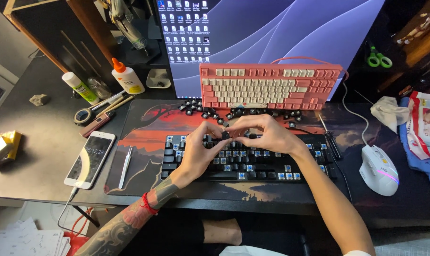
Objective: Installing mechanical switches into a keyboard plate on a desk
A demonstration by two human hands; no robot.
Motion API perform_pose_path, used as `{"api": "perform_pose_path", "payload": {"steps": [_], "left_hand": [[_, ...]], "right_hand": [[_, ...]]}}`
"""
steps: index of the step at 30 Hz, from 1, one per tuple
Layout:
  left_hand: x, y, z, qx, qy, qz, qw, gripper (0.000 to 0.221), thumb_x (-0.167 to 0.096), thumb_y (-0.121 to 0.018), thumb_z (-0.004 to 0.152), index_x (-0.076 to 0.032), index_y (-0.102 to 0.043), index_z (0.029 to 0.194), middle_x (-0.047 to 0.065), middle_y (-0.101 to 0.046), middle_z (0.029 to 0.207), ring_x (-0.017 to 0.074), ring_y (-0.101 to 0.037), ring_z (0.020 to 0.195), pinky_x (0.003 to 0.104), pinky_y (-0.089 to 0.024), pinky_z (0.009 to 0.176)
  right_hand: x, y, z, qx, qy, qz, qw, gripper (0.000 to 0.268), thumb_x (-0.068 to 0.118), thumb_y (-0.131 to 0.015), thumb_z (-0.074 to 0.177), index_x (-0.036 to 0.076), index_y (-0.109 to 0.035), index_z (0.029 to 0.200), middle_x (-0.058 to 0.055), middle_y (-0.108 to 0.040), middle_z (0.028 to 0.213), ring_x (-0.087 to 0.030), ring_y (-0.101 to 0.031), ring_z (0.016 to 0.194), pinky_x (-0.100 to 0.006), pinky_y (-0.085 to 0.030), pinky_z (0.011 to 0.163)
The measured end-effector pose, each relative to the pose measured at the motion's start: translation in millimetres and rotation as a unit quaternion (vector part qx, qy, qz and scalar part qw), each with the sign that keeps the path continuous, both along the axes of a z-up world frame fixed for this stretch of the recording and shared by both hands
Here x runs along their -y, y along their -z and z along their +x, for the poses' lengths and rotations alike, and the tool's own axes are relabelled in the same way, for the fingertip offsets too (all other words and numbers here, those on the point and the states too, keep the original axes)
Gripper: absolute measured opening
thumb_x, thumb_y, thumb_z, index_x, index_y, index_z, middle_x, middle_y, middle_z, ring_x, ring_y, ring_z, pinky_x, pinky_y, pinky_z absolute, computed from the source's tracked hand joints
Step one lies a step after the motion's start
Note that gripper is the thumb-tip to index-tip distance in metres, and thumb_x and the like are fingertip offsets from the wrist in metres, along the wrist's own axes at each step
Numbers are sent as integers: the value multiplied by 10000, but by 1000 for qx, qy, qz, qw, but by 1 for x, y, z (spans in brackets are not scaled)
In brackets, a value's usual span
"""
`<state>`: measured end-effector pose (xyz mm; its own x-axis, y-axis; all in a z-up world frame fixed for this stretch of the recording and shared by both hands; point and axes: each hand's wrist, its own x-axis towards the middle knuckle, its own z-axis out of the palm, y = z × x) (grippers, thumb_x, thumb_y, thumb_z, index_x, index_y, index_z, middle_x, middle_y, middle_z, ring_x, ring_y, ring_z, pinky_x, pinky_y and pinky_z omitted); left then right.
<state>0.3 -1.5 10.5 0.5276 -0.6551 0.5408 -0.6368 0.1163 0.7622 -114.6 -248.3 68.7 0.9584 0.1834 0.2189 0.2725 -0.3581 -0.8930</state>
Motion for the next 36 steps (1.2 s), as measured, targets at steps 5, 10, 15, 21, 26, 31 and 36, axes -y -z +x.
{"api": "perform_pose_path", "payload": {"steps": [5, 10, 15, 21, 26, 31, 36], "left_hand": [[-2, -9, -6, -15, -12, 12, 1000, 422, -5, -950, 1044, -91, -609, 1278, 200, -829, 1085, 442, -841, 1011, 608, -669, 971], [-2, 17, 3, 54, -51, 34, 997, 524, -121, -1038, 955, -115, -650, 1307, 162, -874, 1082, 427, -865, 1010, 568, -680, 940], [1, 27, 3, 166, -75, 40, 982, 394, -296, -1025, 1016, -150, -690, 1165, 62, -814, 929, 367, -830, 881, 468, -685, 867], [1, -4, 4, 345, 28, 43, 937, 443, -166, -1032, 940, -104, -767, 1289, 25, -776, 957, 276, -768, 898, 389, -632, 811], [-4, -14, 18, 429, 15, 72, 900, 287, -250, -982, 999, -138, -824, 1211, 51, -810, 1074, 275, -776, 1069, 356, -570, 899], [-12, -6, 32, 410, -10, 120, 904, 237, -233, -944, 1036, -148, -837, 1230, 46, -823, 1131, 273, -781, 1123, 360, -565, 930], [-11, -2, 32, 405, 21, 121, 906, 111, -244, -835, 1143, -137, -809, 1126, 56, -795, 1072, 264, -767, 1077, 359, -562, 924]], "right_hand": [[1, 3, 2, 10, -1, 10, 1000, 366, 33, -863, 1088, 94, -885, 1448, -127, -915, 1287, -290, -851, 1201, -535, -686, 1110], [-12, 16, 8, 79, 35, -26, 996, 325, 166, -980, 1040, 131, -923, 1358, -71, -920, 1203, -215, -864, 1103, -456, -695, 1036], [-25, 27, -3, 149, 95, -53, 983, 271, 244, -991, 1035, 159, -919, 1282, -67, -904, 1212, -265, -867, 1111, -440, -692, 1029], [-47, 43, -56, 157, 189, -130, 961, 241, 86, -848, 1135, 105, -905, 1368, -84, -887, 1307, -298, -854, 1151, -439, -691, 1069], [-12, 26, -128, 154, 254, -174, 939, 218, 32, -856, 1105, 57, -903, 1316, -132, -879, 1292, -354, -844, 1254, -477, -683, 1087], [51, 35, -182, 126, 355, -230, 897, 215, 81, -923, 1053, 136, -925, 1261, -28, -924, 1232, -297, -868, 1247, -443, -680, 1113], [65, 34, -199, 49, 343, -222, 911, 111, 52, -883, 1059, 47, -955, 1143, -131, -963, 1182, -323, -887, 1253, -456, -677, 1109]]}}
